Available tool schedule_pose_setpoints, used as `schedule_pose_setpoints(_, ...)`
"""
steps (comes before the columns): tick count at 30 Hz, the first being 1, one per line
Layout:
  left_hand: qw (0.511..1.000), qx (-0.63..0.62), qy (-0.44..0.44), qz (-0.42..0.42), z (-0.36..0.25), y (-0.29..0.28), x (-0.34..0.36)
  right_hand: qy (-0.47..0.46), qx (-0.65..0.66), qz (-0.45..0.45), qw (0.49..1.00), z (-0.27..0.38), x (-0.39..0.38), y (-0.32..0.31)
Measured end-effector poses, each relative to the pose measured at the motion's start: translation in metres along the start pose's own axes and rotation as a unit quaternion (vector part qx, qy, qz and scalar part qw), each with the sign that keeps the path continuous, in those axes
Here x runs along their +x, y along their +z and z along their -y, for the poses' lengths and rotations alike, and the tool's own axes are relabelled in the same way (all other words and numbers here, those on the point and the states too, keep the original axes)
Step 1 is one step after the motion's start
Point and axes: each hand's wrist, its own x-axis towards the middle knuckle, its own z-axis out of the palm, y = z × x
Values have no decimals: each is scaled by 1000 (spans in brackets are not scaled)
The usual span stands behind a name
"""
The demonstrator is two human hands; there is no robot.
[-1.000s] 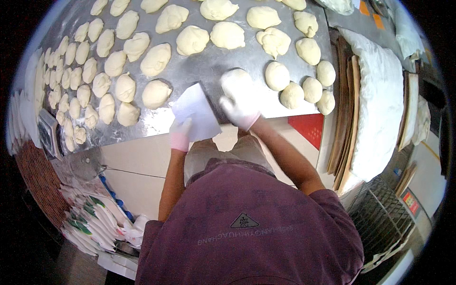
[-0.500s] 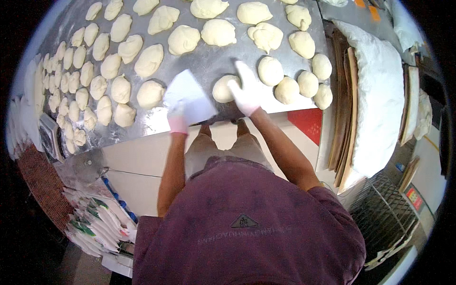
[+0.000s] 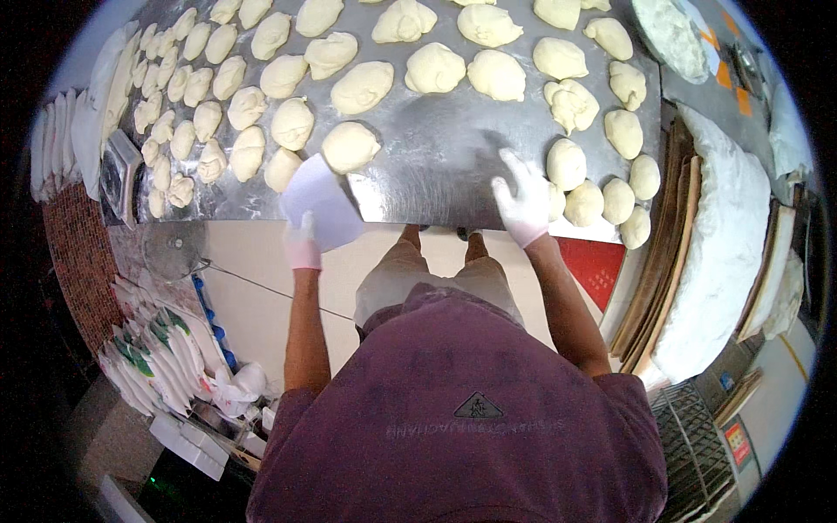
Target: The person weighs pieces of dough on a digital scale, sprinkles flour from a bowl onto the work surface, and shapes the dough pieces into rounds by hand using a plastic scraper.
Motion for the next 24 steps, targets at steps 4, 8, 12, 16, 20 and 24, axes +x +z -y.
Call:
schedule_pose_setpoints(4,981,195,10,19,51,-42,45,-41,43,35,998,15,23,43)
schedule_pose_setpoints(8,983,121,-46,134,-17,45,61,-38,85,18,996,44,54,85)
schedule_pose_setpoints(12,829,379,298,284,8,100,49,-87,-5,-15,996,54,80,114)
schedule_pose_setpoints(16,962,113,121,219,4,80,47,183,318,27,930,-10,68,92)
schedule_pose_setpoints(20,966,228,0,119,-19,47,62,361,729,-20,582,-12,62,55)
schedule_pose_setpoints(24,933,348,74,54,-12,36,49,204,297,-104,927,-31,60,55)
